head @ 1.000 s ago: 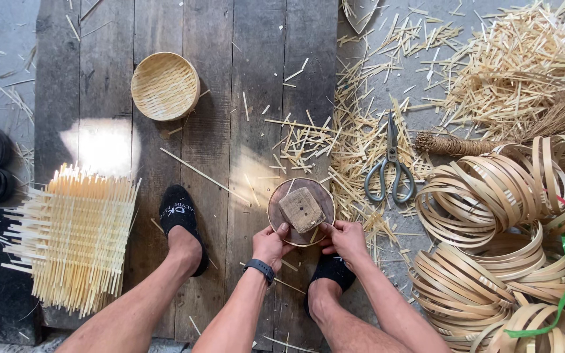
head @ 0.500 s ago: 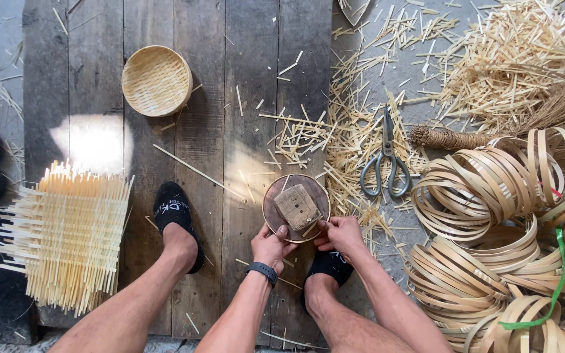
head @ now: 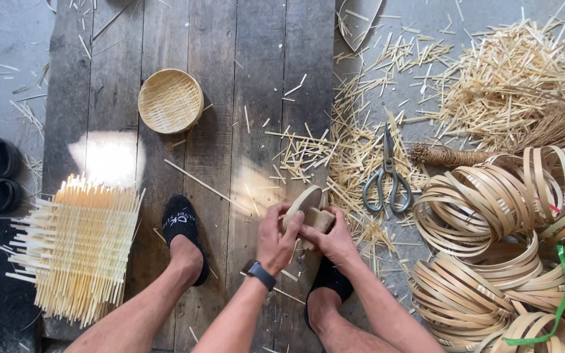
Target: The person sits on the floor and weaves small round bamboo baskets using pre-cut bamboo strips and circular frames. They place a frame on a woven mat, fold the mat around the frame, and trim excess strips with shears. The process is repeated for multiple baskets.
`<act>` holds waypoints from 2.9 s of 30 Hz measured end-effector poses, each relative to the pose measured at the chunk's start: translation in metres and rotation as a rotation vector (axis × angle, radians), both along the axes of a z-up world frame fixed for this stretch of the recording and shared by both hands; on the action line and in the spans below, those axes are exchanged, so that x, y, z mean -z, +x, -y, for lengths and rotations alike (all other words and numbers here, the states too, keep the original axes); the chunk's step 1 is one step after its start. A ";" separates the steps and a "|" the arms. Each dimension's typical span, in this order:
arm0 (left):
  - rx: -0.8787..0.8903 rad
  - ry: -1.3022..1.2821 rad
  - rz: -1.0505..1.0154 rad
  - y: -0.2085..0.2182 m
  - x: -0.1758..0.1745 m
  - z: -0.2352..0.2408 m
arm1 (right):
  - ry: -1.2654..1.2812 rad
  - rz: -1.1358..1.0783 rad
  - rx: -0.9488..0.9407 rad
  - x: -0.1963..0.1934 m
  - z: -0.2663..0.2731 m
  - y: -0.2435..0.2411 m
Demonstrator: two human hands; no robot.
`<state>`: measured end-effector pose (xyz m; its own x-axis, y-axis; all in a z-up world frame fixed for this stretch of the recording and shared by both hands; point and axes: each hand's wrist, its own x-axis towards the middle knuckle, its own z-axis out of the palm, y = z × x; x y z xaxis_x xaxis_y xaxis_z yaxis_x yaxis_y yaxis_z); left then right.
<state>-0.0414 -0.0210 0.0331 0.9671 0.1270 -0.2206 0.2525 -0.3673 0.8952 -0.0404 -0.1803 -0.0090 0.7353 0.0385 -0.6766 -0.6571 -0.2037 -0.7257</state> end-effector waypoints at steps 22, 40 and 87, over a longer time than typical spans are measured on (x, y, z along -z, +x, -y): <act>-0.162 0.275 -0.249 0.034 0.115 -0.128 | 0.761 -0.072 0.428 0.034 0.059 -0.037; 0.701 0.815 0.527 0.014 0.101 -0.151 | 0.666 -0.143 0.377 0.061 0.036 -0.075; -0.338 -0.538 -0.414 0.014 0.084 -0.055 | 0.474 0.144 0.064 0.080 0.002 -0.016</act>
